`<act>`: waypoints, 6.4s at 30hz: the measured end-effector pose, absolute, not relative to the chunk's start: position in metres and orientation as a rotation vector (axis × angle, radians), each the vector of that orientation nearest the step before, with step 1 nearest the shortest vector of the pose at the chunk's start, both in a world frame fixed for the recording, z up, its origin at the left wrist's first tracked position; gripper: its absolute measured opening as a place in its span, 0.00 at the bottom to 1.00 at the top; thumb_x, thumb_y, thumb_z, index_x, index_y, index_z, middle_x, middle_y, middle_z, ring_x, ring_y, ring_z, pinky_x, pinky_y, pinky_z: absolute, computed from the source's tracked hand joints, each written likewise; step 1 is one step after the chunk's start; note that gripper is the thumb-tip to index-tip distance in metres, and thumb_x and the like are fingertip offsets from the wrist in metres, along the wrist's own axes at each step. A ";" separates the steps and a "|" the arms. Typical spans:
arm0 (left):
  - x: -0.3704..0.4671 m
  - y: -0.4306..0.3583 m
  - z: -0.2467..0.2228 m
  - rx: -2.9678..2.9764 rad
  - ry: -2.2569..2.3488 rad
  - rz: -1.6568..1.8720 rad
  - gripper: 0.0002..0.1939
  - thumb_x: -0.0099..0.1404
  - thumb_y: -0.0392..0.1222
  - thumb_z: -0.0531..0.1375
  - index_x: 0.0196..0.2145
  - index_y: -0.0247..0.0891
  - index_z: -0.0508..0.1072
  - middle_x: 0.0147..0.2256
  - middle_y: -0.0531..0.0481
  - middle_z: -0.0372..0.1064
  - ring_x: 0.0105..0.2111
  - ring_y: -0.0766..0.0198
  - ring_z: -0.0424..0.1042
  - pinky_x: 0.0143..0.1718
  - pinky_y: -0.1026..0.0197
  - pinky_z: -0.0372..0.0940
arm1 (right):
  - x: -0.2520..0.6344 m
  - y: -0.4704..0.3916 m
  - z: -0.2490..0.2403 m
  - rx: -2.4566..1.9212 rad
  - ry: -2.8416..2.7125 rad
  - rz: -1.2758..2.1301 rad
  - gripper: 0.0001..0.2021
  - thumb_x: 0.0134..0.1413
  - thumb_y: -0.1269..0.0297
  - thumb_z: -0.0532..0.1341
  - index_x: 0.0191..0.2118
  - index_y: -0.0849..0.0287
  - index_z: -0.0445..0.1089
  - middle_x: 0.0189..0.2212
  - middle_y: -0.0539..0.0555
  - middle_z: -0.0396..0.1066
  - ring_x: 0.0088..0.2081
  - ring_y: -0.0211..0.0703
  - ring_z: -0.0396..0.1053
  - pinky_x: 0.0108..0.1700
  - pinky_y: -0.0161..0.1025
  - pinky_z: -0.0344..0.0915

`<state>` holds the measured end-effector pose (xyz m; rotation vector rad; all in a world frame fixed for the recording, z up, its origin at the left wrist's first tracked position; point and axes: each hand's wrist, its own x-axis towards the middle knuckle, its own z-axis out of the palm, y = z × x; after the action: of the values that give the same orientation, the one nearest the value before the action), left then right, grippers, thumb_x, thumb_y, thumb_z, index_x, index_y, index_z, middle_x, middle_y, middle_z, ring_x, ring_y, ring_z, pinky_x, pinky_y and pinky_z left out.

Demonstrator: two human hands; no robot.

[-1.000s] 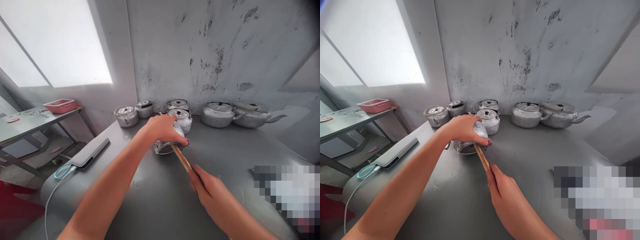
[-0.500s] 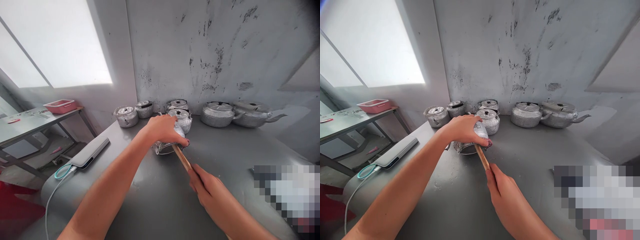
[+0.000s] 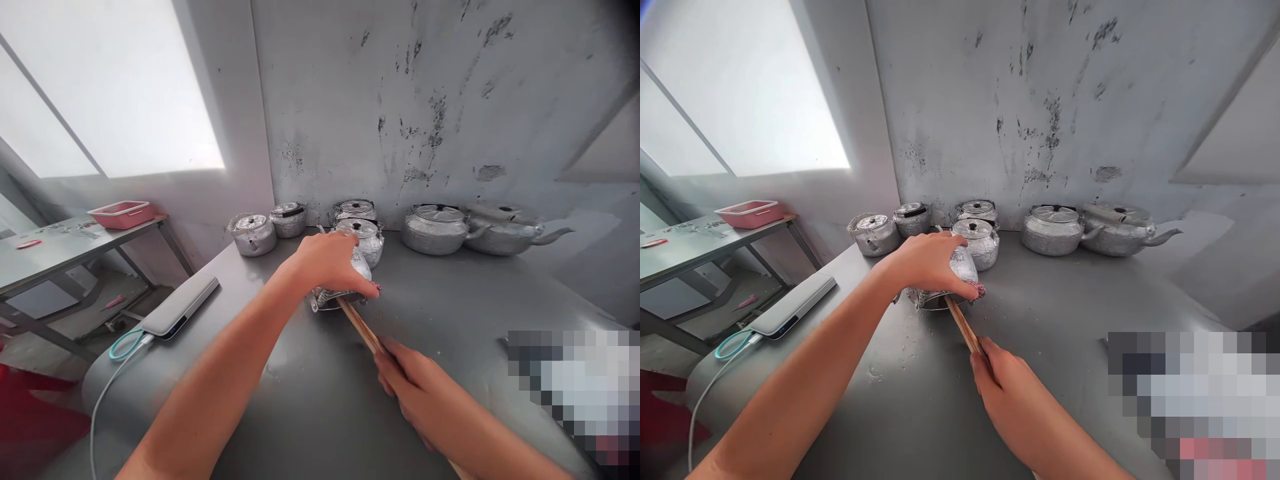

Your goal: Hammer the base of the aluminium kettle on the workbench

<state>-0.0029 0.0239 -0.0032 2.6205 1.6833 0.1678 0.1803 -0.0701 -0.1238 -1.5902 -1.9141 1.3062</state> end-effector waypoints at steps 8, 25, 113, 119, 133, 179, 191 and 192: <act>0.006 0.018 -0.007 2.669 1.696 0.146 0.48 0.47 0.75 0.60 0.58 0.42 0.67 0.50 0.42 0.71 0.44 0.47 0.72 0.42 0.51 0.67 | 0.167 -0.078 -0.109 -1.581 -1.685 1.526 0.16 0.70 0.55 0.42 0.33 0.54 0.57 0.24 0.42 0.55 0.14 0.29 0.51 0.11 0.27 0.55; 0.004 0.019 -0.005 2.674 1.684 0.160 0.49 0.47 0.75 0.61 0.59 0.42 0.67 0.51 0.43 0.72 0.43 0.47 0.72 0.41 0.51 0.66 | 0.168 -0.082 -0.110 -1.596 -1.573 1.504 0.19 0.68 0.47 0.43 0.34 0.53 0.60 0.27 0.45 0.55 0.18 0.31 0.50 0.12 0.27 0.53; 0.010 0.016 -0.011 2.725 1.678 0.171 0.43 0.48 0.74 0.61 0.51 0.39 0.69 0.43 0.44 0.73 0.38 0.50 0.73 0.35 0.54 0.67 | 0.167 -0.079 -0.103 -1.598 -1.580 1.573 0.17 0.68 0.48 0.44 0.39 0.54 0.61 0.30 0.45 0.60 0.19 0.31 0.54 0.19 0.32 0.61; 0.012 0.011 -0.011 2.762 1.668 0.167 0.43 0.46 0.74 0.61 0.50 0.39 0.68 0.42 0.45 0.72 0.36 0.52 0.73 0.34 0.54 0.67 | 0.165 -0.079 -0.096 -1.683 -1.624 1.495 0.22 0.70 0.49 0.42 0.32 0.57 0.61 0.28 0.45 0.62 0.17 0.28 0.55 0.19 0.30 0.61; 0.003 0.018 -0.006 2.669 1.625 0.169 0.45 0.46 0.74 0.63 0.53 0.42 0.67 0.42 0.46 0.76 0.40 0.47 0.75 0.37 0.54 0.65 | 0.171 -0.077 -0.100 -1.690 -1.502 1.586 0.20 0.67 0.44 0.45 0.43 0.56 0.63 0.26 0.43 0.57 0.18 0.30 0.52 0.16 0.29 0.54; 0.002 0.022 -0.006 2.691 1.622 0.190 0.47 0.45 0.76 0.61 0.55 0.42 0.67 0.42 0.47 0.77 0.39 0.48 0.74 0.34 0.55 0.64 | 0.166 -0.078 -0.103 -1.329 -1.077 1.943 0.14 0.67 0.48 0.47 0.39 0.53 0.59 0.20 0.39 0.55 0.11 0.26 0.39 0.08 0.25 0.48; 0.003 0.019 -0.005 2.692 1.627 0.171 0.46 0.47 0.76 0.61 0.54 0.42 0.67 0.44 0.47 0.76 0.40 0.48 0.74 0.35 0.55 0.63 | 0.164 -0.079 -0.107 -1.396 -1.072 1.954 0.14 0.68 0.49 0.47 0.39 0.53 0.57 0.20 0.39 0.56 0.11 0.26 0.40 0.07 0.24 0.47; 0.003 0.019 -0.005 2.694 1.627 0.170 0.46 0.47 0.75 0.61 0.54 0.42 0.67 0.44 0.47 0.76 0.40 0.48 0.74 0.35 0.55 0.64 | 0.164 -0.079 -0.108 -1.385 -1.088 1.935 0.14 0.68 0.49 0.46 0.39 0.53 0.57 0.20 0.39 0.55 0.11 0.26 0.40 0.08 0.24 0.48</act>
<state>0.0029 0.0191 -0.0047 2.6940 1.6269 0.1702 0.1641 -0.0788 -0.1077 -1.3852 -1.0884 1.9350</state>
